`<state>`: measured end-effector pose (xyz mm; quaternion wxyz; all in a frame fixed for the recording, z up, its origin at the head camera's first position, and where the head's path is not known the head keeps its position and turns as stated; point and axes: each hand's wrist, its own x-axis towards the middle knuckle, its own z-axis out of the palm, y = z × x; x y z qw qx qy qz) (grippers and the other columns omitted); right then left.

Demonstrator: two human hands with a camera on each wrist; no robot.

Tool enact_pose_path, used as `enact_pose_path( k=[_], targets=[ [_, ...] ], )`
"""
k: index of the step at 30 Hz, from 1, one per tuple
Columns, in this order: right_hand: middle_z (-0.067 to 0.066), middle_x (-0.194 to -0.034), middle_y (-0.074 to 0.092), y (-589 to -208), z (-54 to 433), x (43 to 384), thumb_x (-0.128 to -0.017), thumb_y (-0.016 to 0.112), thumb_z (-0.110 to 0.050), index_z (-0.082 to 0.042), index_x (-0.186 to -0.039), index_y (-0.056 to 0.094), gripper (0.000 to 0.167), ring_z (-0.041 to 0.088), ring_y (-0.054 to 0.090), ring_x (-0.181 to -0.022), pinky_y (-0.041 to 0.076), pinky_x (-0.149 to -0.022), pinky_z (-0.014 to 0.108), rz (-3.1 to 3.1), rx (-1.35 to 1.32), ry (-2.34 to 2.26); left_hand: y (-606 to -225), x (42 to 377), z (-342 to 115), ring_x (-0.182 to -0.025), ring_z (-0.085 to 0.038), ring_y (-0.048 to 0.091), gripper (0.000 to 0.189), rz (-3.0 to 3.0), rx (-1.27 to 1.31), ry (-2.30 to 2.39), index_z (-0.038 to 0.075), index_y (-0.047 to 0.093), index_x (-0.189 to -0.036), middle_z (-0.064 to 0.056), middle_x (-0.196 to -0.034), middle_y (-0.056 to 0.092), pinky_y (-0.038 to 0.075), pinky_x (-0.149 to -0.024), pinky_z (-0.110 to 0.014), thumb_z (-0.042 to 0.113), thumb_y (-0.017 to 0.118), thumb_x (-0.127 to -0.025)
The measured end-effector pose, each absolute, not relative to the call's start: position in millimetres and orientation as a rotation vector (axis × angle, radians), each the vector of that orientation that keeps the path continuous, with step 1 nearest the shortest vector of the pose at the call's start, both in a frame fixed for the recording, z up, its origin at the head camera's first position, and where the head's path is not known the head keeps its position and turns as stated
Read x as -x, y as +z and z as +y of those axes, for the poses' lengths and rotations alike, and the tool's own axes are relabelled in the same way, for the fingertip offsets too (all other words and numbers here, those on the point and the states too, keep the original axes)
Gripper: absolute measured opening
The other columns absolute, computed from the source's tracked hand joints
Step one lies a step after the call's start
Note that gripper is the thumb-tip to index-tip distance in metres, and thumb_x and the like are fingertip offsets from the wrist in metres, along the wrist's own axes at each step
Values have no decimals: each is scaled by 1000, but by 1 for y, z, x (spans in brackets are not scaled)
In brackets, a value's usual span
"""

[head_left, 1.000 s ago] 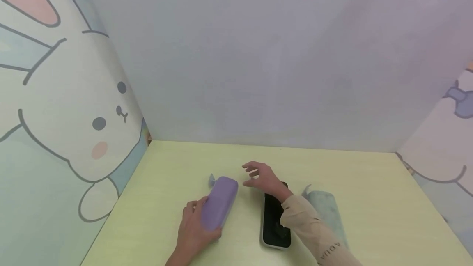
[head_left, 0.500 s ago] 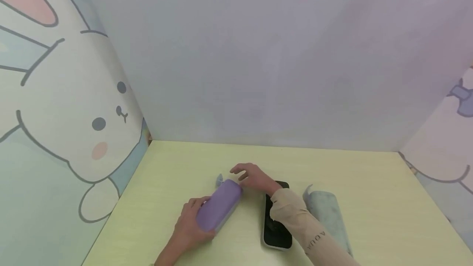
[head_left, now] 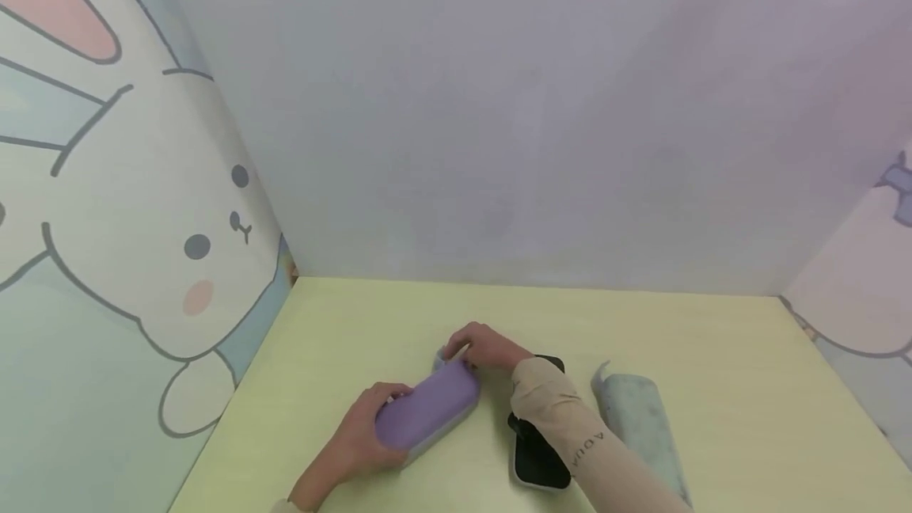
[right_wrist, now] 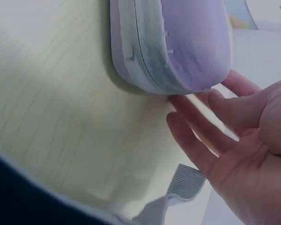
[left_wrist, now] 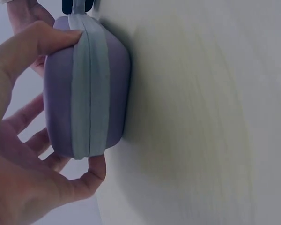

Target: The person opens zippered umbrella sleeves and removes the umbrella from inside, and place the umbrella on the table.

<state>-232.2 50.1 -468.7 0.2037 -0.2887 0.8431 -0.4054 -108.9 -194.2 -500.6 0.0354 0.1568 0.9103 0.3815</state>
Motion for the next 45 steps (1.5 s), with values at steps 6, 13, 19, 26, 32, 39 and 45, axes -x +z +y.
enact_pose_path(
  k=[6,13,19,26,32,39,45],
  targets=[
    [11,-94,69,-475,45,234,-72,41,20,1,-97,70,43,17,61,-82,49,-64,27,2272,801,-1090,-500,107,-200,-102,-13,49,77,2771,-534,1182,28,54,-124,13,-115,53,44,-83,-33,22,87,-55],
    [-1,-67,53,-471,42,236,-68,35,23,-1,-67,60,34,9,43,-59,37,-52,22,2315,865,-984,-499,108,-200,-101,-12,49,78,2761,-551,1156,29,53,-125,12,-118,53,43,-83,-33,22,87,-55],
    [-6,-52,24,-474,40,239,-75,42,19,-12,-55,29,40,6,25,-47,25,-48,21,2313,947,-860,-499,111,-198,-101,-12,50,77,2758,-589,1162,27,55,-123,12,-116,55,43,-82,-33,19,87,-54],
    [-5,-60,36,-472,40,237,-79,51,13,-13,-54,38,39,6,33,-51,29,-49,20,2393,960,-670,-498,114,-197,-101,-11,50,77,2753,-639,1160,27,54,-123,13,-116,55,43,-81,-31,15,85,-54],
    [-5,-74,52,-462,37,232,-80,59,8,-12,-70,62,23,7,43,-62,37,-53,20,2502,943,-492,-495,118,-198,-99,-12,50,76,2713,-673,1194,24,54,-124,11,-115,55,44,-81,-31,15,85,-55],
    [-5,-72,53,-463,36,231,-81,60,8,-13,-73,67,23,7,43,-57,38,-52,21,2460,934,-409,-493,117,-201,-101,-13,51,74,2675,-629,1165,24,55,-124,10,-115,56,43,-84,-33,18,86,-56],
    [-6,-74,56,-467,39,231,-78,63,8,-12,-73,68,22,7,46,-62,42,-56,22,2474,968,-407,-493,119,-202,-102,-13,52,72,2679,-640,1164,22,58,-122,10,-116,58,43,-84,-32,17,86,-56]
  ],
)
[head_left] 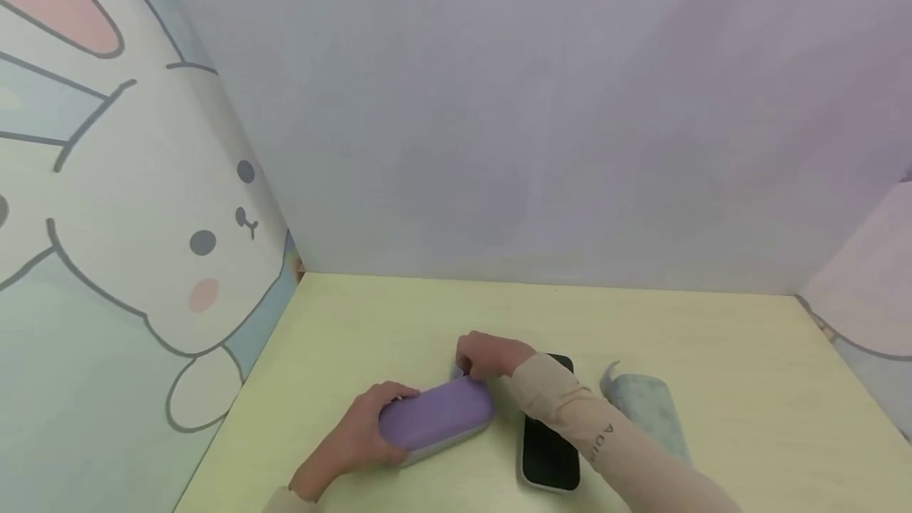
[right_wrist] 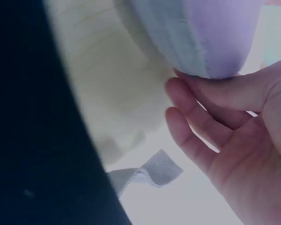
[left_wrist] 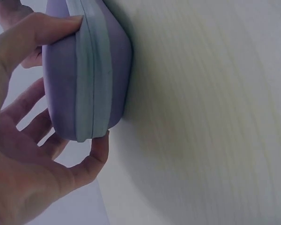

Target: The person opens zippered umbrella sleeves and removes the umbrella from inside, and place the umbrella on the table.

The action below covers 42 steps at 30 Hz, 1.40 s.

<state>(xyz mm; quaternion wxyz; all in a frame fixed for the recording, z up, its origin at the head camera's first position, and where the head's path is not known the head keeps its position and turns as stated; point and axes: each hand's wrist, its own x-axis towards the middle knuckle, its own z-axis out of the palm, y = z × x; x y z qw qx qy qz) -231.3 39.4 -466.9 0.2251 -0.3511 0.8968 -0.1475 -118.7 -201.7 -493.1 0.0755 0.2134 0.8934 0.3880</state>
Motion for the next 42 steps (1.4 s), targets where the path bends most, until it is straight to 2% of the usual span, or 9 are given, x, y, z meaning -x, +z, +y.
enact_pose_path(
  k=[7,10,14,16,18,24,34,39,42],
  targets=[
    [-7,-73,58,-469,45,229,-74,63,12,-12,-74,69,25,7,47,-65,43,-59,21,2526,1073,-450,-493,119,-203,-101,-14,53,70,2669,-623,1177,24,59,-121,10,-116,58,43,-84,-33,17,86,-57],
    [-7,-69,57,-465,50,226,-74,64,12,-11,-73,71,24,6,45,-61,40,-55,19,2563,1138,-443,-495,119,-204,-102,-13,53,70,2668,-625,1185,24,59,-121,11,-117,58,43,-83,-32,18,86,-57],
    [-8,-54,42,-458,59,221,-73,63,14,-7,-60,68,25,6,30,-50,28,-45,19,2598,1183,-446,-497,120,-205,-102,-13,55,70,2680,-639,1197,24,61,-121,12,-116,59,45,-84,-32,18,86,-56],
    [-9,-53,38,-455,62,218,-73,64,13,-7,-58,65,25,5,27,-49,26,-45,19,2614,1157,-448,-497,119,-205,-103,-13,55,70,2692,-633,1202,23,61,-120,12,-116,60,45,-84,-32,18,86,-55],
    [-8,-54,38,-452,62,214,-75,65,12,-5,-61,63,21,6,29,-50,27,-46,20,2620,1100,-441,-497,118,-205,-102,-14,56,69,2705,-615,1206,23,62,-119,11,-115,60,46,-85,-32,19,86,-55],
    [0,-66,53,-450,62,201,-77,69,7,-4,-76,62,12,12,47,-59,43,-54,24,2678,916,-434,-497,115,-202,-103,-16,56,68,2759,-542,1213,19,62,-120,7,-116,60,46,-85,-34,21,86,-56],
    [-2,-57,55,-458,65,189,-68,75,6,-4,-65,66,14,7,42,-50,40,-47,21,2788,994,-453,-497,104,-196,-94,-14,55,66,2915,-391,1183,19,64,-114,10,-107,61,46,-78,-33,25,87,-52],
    [-2,-54,53,-457,65,184,-69,71,9,-4,-62,64,17,6,39,-48,37,-45,21,2821,995,-498,-500,102,-194,-93,-10,55,66,2961,-349,1167,21,64,-113,13,-106,61,46,-78,-33,25,88,-51],
    [-3,-51,47,-457,65,181,-71,70,8,-7,-58,57,23,7,35,-47,34,-44,21,2855,973,-499,-501,101,-192,-93,-11,55,66,2980,-315,1165,21,65,-113,12,-105,62,46,-79,-34,27,88,-51]
  ],
)
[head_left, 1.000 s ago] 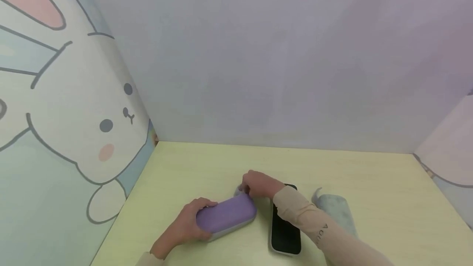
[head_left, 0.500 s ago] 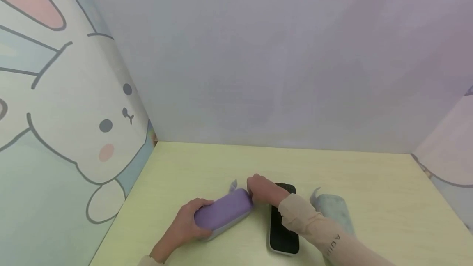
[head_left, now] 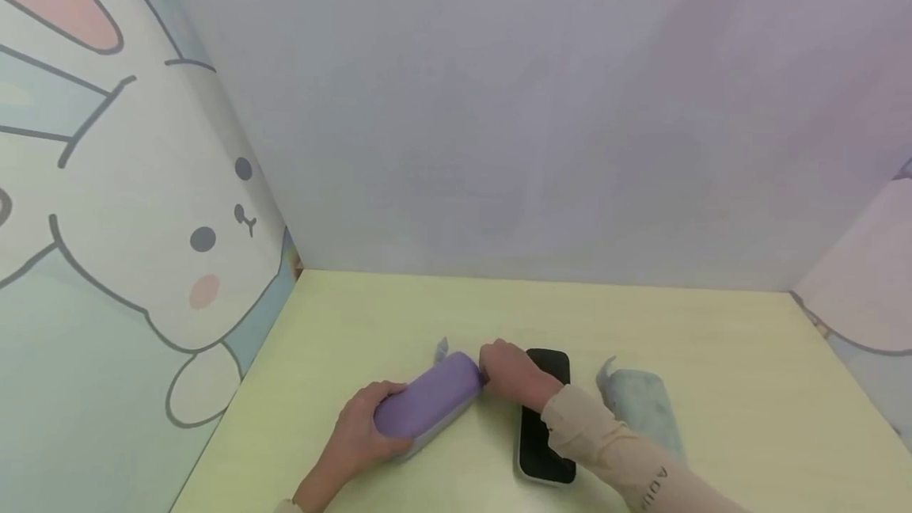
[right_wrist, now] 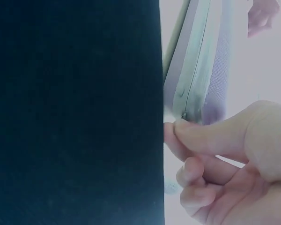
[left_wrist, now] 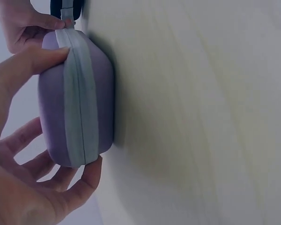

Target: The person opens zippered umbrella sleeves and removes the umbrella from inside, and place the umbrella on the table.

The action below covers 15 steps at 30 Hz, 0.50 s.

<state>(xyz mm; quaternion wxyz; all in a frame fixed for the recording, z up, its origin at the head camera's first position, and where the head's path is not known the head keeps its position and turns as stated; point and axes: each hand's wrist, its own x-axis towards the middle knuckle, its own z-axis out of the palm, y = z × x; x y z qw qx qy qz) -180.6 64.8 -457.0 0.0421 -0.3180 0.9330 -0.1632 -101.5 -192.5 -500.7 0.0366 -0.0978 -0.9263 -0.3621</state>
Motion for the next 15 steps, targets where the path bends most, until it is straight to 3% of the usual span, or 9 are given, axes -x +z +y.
enact_pose_path(
  k=[8,15],
  targets=[
    [1,-58,41,-461,61,169,-72,70,5,-5,-65,51,22,13,33,-58,35,-52,28,2975,868,-453,-501,96,-189,-95,-15,57,66,-2820,215,-1107,18,66,-114,6,-107,63,46,-78,-37,30,89,-53],
    [2,-56,40,-464,56,162,-71,69,7,-5,-62,49,24,13,34,-57,36,-50,28,3045,811,-479,-501,90,-184,-94,-16,56,66,-2802,190,-1070,14,66,-114,3,-106,64,47,-79,-38,29,88,-53]
  ],
)
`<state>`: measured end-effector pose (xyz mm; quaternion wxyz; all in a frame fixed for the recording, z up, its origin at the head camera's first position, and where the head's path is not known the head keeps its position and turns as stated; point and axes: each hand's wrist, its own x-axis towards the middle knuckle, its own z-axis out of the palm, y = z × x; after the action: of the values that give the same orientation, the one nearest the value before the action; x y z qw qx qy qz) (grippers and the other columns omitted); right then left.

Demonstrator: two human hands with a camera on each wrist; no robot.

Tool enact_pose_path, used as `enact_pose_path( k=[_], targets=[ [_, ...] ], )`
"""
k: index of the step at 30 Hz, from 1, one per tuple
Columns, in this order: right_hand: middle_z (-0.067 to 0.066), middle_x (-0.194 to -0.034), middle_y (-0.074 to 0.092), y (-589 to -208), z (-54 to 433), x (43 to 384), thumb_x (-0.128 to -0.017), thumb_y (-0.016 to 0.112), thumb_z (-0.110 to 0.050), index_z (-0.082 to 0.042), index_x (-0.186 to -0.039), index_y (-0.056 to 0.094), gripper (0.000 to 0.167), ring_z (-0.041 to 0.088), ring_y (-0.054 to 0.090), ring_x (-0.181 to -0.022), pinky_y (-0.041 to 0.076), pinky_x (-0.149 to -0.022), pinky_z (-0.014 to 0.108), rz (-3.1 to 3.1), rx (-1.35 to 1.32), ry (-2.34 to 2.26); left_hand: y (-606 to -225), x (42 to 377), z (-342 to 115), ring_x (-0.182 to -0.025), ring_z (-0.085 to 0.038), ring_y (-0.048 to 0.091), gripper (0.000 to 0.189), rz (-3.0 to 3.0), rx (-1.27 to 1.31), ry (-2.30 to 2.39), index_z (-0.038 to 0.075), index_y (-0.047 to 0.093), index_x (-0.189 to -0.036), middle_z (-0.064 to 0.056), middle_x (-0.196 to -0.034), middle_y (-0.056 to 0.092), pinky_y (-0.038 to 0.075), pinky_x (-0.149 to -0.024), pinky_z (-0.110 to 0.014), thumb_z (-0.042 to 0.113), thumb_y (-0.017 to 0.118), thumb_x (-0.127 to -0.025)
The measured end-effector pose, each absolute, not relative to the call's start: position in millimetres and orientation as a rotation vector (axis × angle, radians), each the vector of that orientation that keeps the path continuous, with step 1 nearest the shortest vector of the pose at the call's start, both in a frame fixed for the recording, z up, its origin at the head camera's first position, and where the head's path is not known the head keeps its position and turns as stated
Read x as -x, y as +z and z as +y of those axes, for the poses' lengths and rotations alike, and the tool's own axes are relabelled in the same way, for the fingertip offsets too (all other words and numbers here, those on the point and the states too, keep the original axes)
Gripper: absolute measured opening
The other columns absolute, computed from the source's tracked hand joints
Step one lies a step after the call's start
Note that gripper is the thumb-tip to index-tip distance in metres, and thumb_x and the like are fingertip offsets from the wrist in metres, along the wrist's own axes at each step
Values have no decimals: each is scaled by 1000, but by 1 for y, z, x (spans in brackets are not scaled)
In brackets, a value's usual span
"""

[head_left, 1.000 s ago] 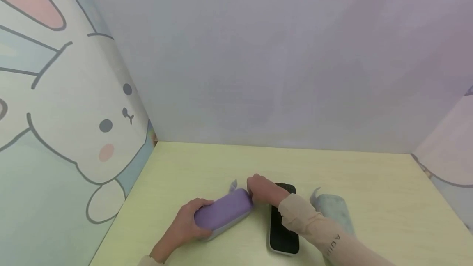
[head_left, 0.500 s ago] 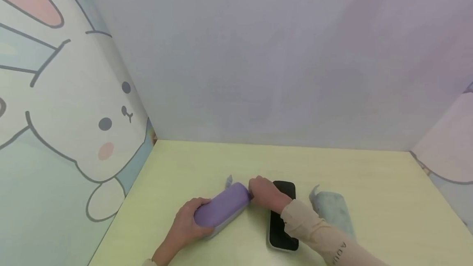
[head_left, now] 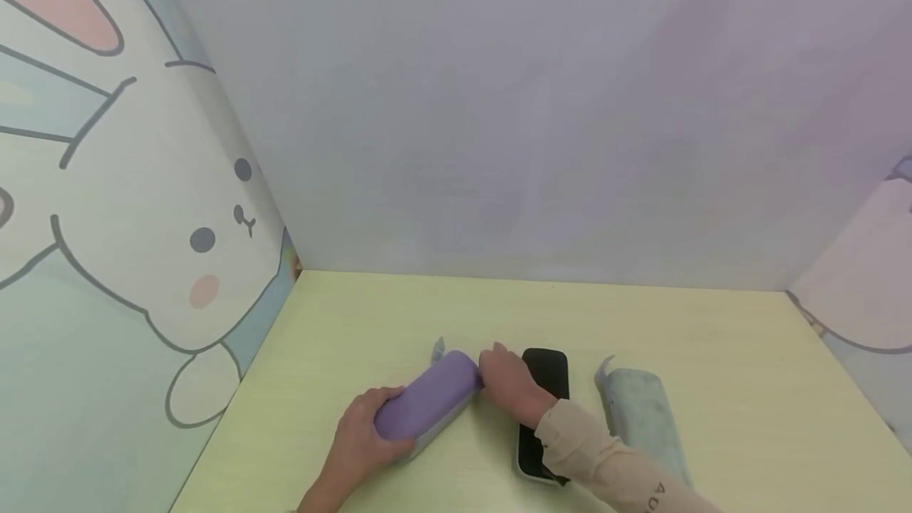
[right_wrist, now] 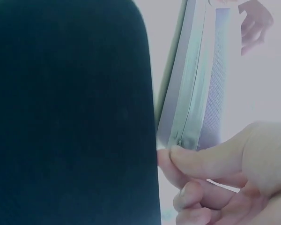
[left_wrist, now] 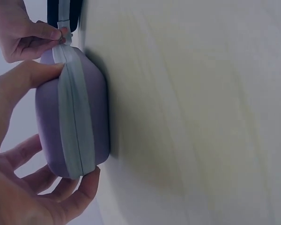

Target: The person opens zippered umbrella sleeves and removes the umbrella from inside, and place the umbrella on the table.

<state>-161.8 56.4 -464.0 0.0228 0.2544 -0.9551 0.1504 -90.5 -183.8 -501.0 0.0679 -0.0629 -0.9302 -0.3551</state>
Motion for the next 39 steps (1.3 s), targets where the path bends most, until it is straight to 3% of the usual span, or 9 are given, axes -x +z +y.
enact_pose_path(
  k=[10,15,29,39],
  targets=[
    [3,-56,45,-469,52,152,-77,62,8,-3,-64,55,19,10,38,-51,37,-46,25,-2972,-735,443,-503,81,-173,-92,-15,54,65,-2772,147,-1030,15,65,-113,4,-105,63,46,-76,-37,32,88,-55],
    [0,-53,41,-468,46,144,-80,60,8,-6,-59,50,27,8,34,-49,34,-44,23,-2956,-766,453,-506,77,-168,-88,-13,51,64,-2735,125,-997,14,65,-111,5,-103,62,45,-72,-33,30,88,-54],
    [-4,-55,39,-471,27,118,-76,60,9,-10,-60,48,28,7,34,-50,34,-46,23,-2961,-821,659,-509,74,-148,-78,-15,49,63,-2716,90,-774,8,60,-101,0,-91,55,43,-61,-31,38,85,-52],
    [-6,-52,36,-475,23,108,-75,61,9,-12,-59,48,29,6,33,-48,32,-44,22,-3022,-789,711,-508,72,-140,-79,-18,49,66,-2768,4,-768,8,55,-102,-3,-92,53,42,-58,-31,43,84,-55]
  ],
)
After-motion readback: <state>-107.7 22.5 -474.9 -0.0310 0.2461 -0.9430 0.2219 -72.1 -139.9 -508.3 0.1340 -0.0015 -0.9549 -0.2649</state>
